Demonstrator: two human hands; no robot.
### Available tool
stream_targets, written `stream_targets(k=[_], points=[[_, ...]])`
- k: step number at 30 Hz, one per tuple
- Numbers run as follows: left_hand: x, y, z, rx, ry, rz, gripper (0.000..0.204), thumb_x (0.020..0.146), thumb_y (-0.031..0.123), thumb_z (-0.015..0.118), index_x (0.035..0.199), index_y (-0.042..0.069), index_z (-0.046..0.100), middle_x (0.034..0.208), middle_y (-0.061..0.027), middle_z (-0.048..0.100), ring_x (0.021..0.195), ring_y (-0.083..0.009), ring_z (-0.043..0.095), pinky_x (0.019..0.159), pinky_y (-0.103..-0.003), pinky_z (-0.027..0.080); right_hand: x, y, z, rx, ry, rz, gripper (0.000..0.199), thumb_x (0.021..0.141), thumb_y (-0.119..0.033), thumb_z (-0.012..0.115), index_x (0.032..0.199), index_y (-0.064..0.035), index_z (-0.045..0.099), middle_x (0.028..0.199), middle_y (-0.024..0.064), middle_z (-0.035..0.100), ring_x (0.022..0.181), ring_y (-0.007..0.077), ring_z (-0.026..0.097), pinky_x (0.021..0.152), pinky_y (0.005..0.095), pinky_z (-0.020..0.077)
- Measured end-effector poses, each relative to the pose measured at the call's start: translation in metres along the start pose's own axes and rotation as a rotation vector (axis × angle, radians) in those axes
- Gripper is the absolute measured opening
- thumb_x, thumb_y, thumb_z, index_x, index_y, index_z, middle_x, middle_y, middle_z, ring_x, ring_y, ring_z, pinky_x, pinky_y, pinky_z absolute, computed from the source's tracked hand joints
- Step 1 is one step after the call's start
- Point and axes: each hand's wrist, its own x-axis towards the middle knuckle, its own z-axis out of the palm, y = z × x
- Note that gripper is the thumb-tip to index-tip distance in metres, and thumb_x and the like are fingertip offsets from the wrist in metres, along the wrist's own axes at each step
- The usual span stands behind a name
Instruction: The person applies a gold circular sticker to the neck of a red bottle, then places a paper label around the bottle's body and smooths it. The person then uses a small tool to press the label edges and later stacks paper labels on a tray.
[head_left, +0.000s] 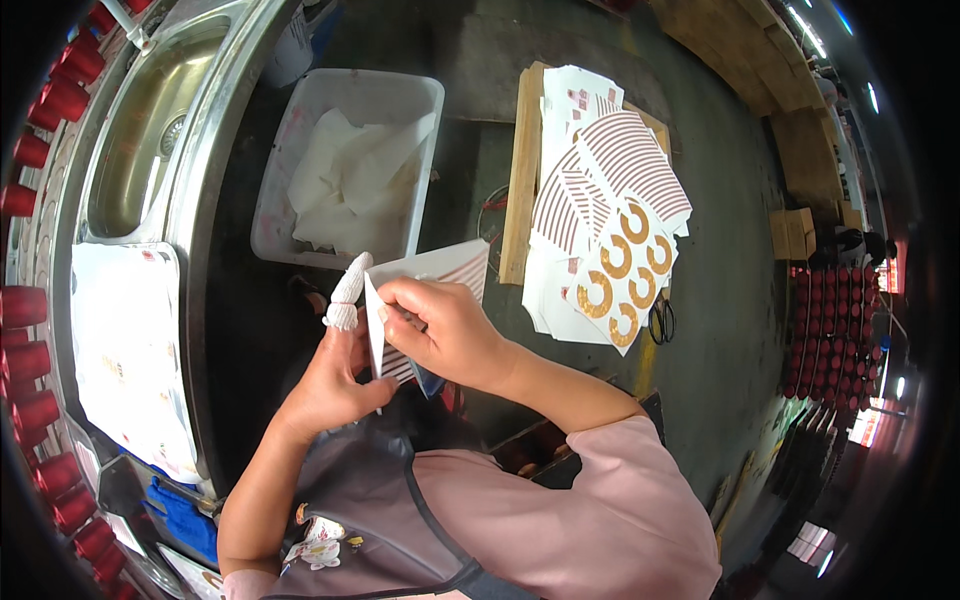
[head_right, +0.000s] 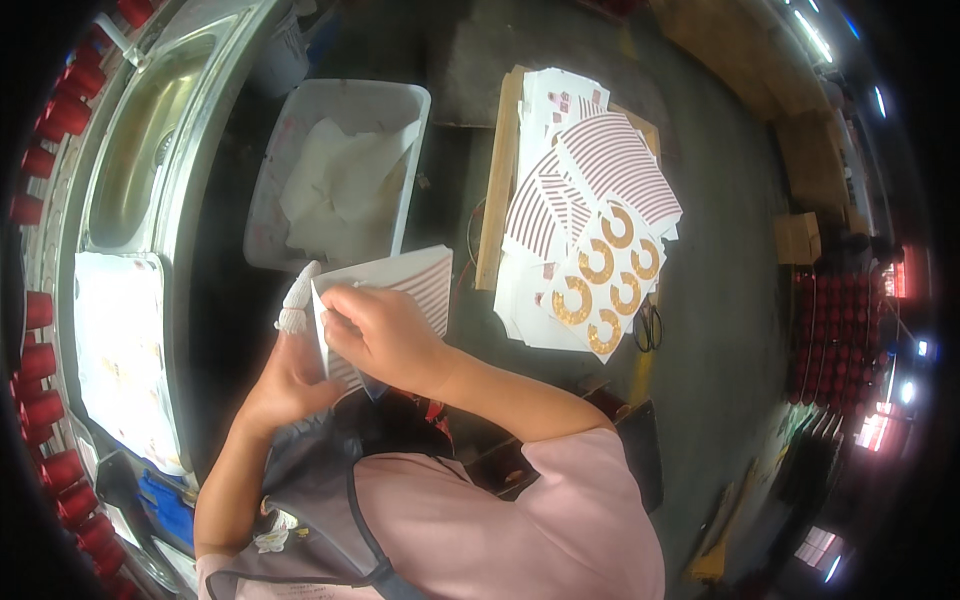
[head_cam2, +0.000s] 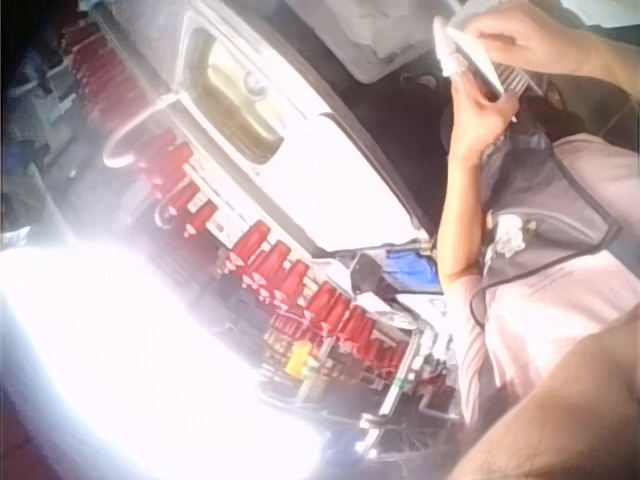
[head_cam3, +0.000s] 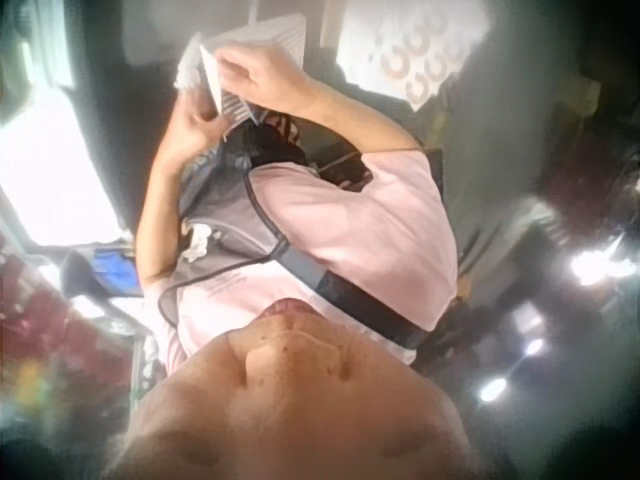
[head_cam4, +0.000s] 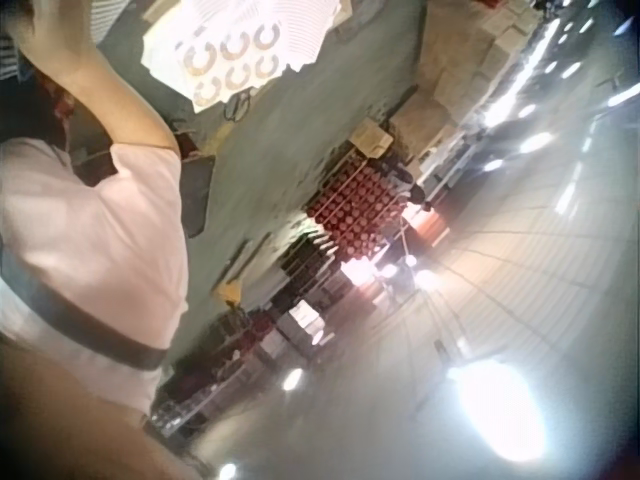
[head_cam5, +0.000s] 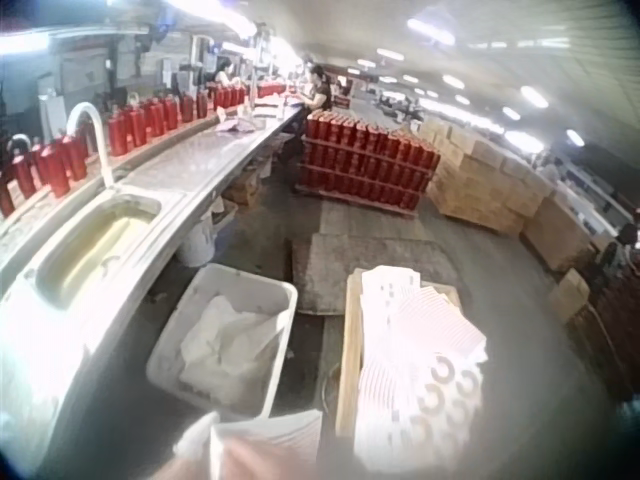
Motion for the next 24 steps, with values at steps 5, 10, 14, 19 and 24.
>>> stream_targets(k=[5, 10, 14, 19, 24], points=[[0.0, -0.023, -0.003, 0.199, 0.314, -0.068, 0.079, 0.077, -0.015, 0.038, 0.154, 0.001, 0.027, 0.141, -0.0146, 0.05, 0.132, -0.0225, 0.049, 0.112, -0.034, 0.036, -0.011, 0.015, -0.01, -0.049, -0.075, 0.127, 0.037, 0.089, -0.032, 0.072, 0.113, -0.0045, 0.068, 0.089, 0.014, 0.072, 0.075, 0.0291, 0.07, 0.069, 0.0357, 0.0545], [-0.005, -0.032, -0.02, 0.112, 0.514, -0.078, 0.069, 0.078, -0.015, 0.038, 0.146, -0.004, 0.035, 0.139, -0.0175, 0.053, 0.132, -0.0235, 0.05, 0.112, -0.035, 0.037, -0.017, 0.091, -0.079, -0.735, 0.314, 0.508, 0.048, 0.084, -0.035, 0.077, 0.118, -0.0027, 0.065, 0.104, 0.017, 0.07, 0.091, 0.0295, 0.068, 0.079, 0.039, 0.0535], [-0.012, -0.03, -0.029, 0.142, 0.568, -0.08, 0.065, 0.079, -0.014, 0.039, 0.143, -0.006, 0.038, 0.137, -0.0184, 0.055, 0.129, -0.0246, 0.053, 0.111, -0.036, 0.038, -0.024, 0.165, -0.161, -1.063, 0.316, 0.921, 0.078, 0.078, -0.045, 0.08, 0.134, -0.0003, 0.05, 0.117, 0.0244, 0.063, 0.111, 0.0392, 0.062, 0.091, 0.047, 0.0521], [-0.021, -0.034, -0.032, 0.166, 0.571, -0.058, 0.063, 0.079, -0.013, 0.041, 0.141, -0.008, 0.038, 0.134, -0.0198, 0.056, 0.126, -0.0243, 0.056, 0.109, -0.036, 0.041, -0.033, 0.218, -0.218, -1.066, 0.246, 1.041, 0.095, 0.068, -0.061, 0.083, 0.135, -0.0002, 0.055, 0.121, 0.026, 0.062, 0.113, 0.0382, 0.062, 0.094, 0.044, 0.0519], [-0.024, -0.041, -0.04, 0.094, 0.571, -0.132, 0.063, 0.079, -0.013, 0.042, 0.142, -0.007, 0.037, 0.132, -0.0185, 0.057, 0.123, -0.0234, 0.056, 0.105, -0.035, 0.044, -0.038, 0.234, -0.238, -1.147, 0.204, 0.888, 0.078, 0.072, -0.057, 0.08, 0.126, -0.0028, 0.062, 0.117, 0.022, 0.064, 0.11, 0.0368, 0.063, 0.089, 0.0448, 0.0525]])
